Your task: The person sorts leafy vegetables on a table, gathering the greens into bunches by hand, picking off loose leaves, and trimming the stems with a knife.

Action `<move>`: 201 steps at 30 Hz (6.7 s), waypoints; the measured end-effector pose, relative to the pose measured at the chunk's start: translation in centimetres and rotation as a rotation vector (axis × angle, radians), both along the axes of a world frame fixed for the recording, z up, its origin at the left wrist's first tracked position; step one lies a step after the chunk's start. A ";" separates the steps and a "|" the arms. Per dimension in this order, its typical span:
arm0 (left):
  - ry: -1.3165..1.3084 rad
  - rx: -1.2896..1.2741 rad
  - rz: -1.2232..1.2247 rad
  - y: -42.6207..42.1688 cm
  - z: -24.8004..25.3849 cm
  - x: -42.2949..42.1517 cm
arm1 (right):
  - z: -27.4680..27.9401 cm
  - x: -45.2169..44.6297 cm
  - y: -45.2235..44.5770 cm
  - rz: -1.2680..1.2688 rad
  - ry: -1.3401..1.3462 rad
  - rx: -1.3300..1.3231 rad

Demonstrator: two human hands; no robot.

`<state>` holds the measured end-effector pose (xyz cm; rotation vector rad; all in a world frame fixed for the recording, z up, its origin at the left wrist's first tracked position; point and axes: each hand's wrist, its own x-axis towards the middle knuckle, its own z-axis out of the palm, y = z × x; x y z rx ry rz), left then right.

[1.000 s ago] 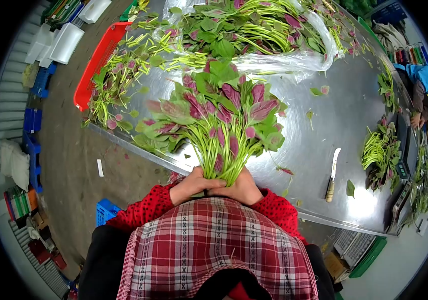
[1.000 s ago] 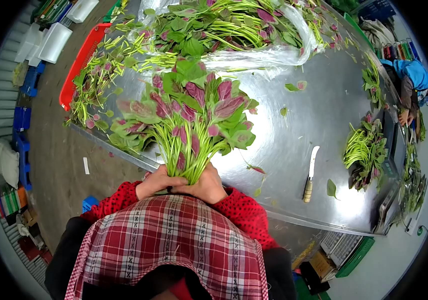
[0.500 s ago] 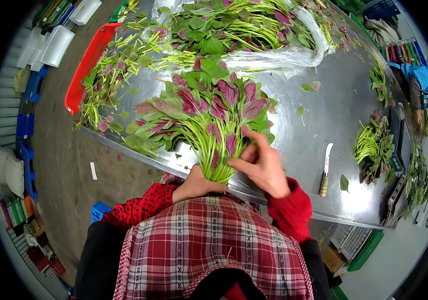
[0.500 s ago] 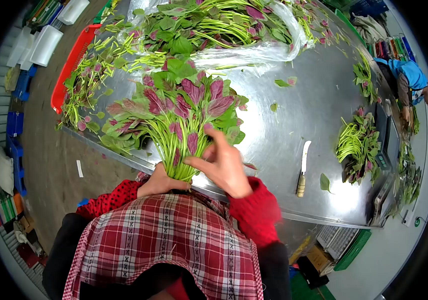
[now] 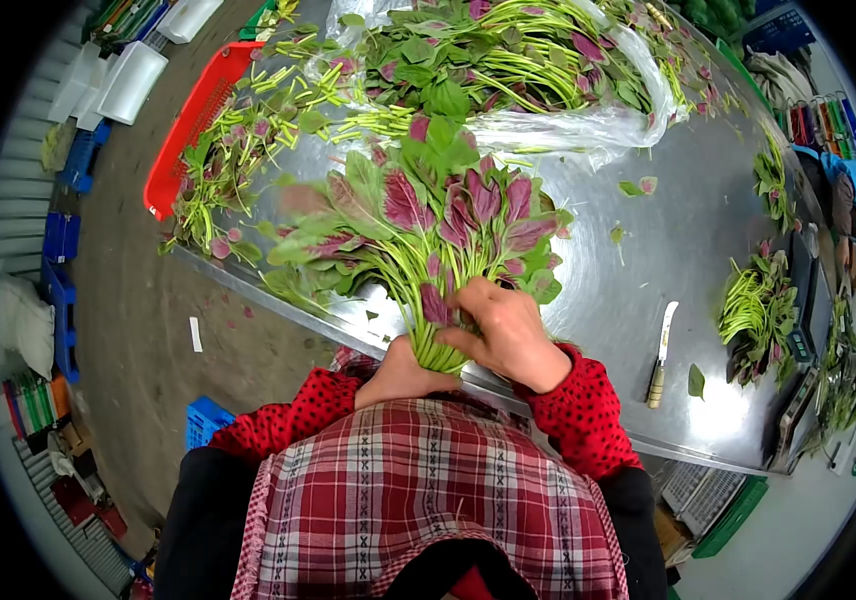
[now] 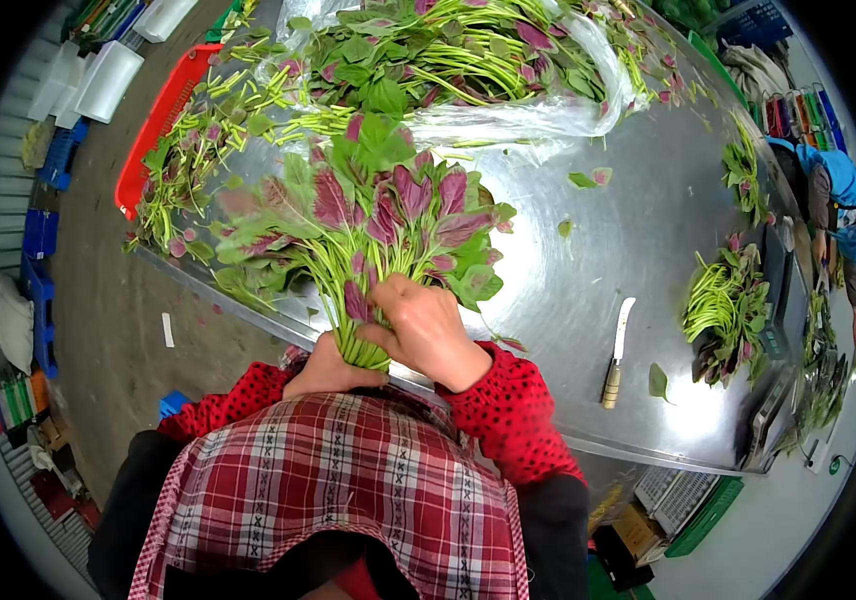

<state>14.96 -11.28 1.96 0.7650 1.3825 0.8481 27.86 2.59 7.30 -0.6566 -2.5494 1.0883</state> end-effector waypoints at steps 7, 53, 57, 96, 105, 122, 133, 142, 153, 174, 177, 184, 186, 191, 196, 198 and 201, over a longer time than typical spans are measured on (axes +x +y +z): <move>-0.336 0.275 0.301 0.5 -0.2 1.2 | 4.8 0.9 -0.7 0.251 0.202 -0.731; -0.256 0.062 0.155 -0.5 2.6 -2.9 | -2.7 2.6 -5.4 -0.372 0.254 -1.242; -0.287 0.039 0.136 0.3 3.1 -2.8 | -2.6 1.4 -5.4 -0.374 0.189 -1.213; 0.360 0.383 0.025 9.4 25.2 -22.1 | 16.0 4.2 8.2 -0.317 0.603 -0.814; 0.637 0.384 0.063 11.7 22.1 -23.8 | 10.7 4.1 11.1 -0.334 0.440 -0.848; 0.647 0.375 -0.012 14.2 20.1 -24.7 | 6.7 1.6 12.8 -0.584 0.396 -1.075; 0.598 0.315 0.316 15.1 18.0 -24.7 | 4.5 1.1 10.8 -0.594 0.549 -0.973; 0.545 0.375 0.424 16.8 14.4 -22.7 | 2.5 -0.4 10.3 -0.705 0.506 -1.269; -0.270 -0.054 0.421 5.8 2.4 -2.4 | -5.2 -2.2 -1.0 -0.506 0.443 -1.466; -0.238 0.152 -0.409 9.4 7.7 -0.3 | 1.9 9.3 5.7 -0.302 0.469 -1.232; 0.007 0.147 -0.460 9.6 5.3 0.1 | 7.4 17.6 14.0 -0.502 0.649 -0.846; 0.723 0.519 -0.576 14.8 1.9 2.4 | 8.6 34.5 29.5 -1.303 0.342 -0.180; 0.873 0.678 -0.531 17.4 1.6 3.6 | 4.0 38.1 31.2 -1.303 0.512 -0.374; 0.975 0.843 -0.657 23.5 -2.8 6.9 | -18.2 51.1 34.5 -1.355 -0.238 -0.195; 1.062 0.804 -0.729 22.8 -7.2 3.5 | -7.7 43.6 31.4 -1.395 0.087 -0.586; 1.170 0.784 -0.684 21.4 -6.4 -2.6 | -5.9 44.9 30.4 -1.410 -0.610 -0.145; 1.306 0.752 -0.551 17.3 -8.2 -16.0 | -1.0 37.6 28.5 -1.287 -0.928 0.177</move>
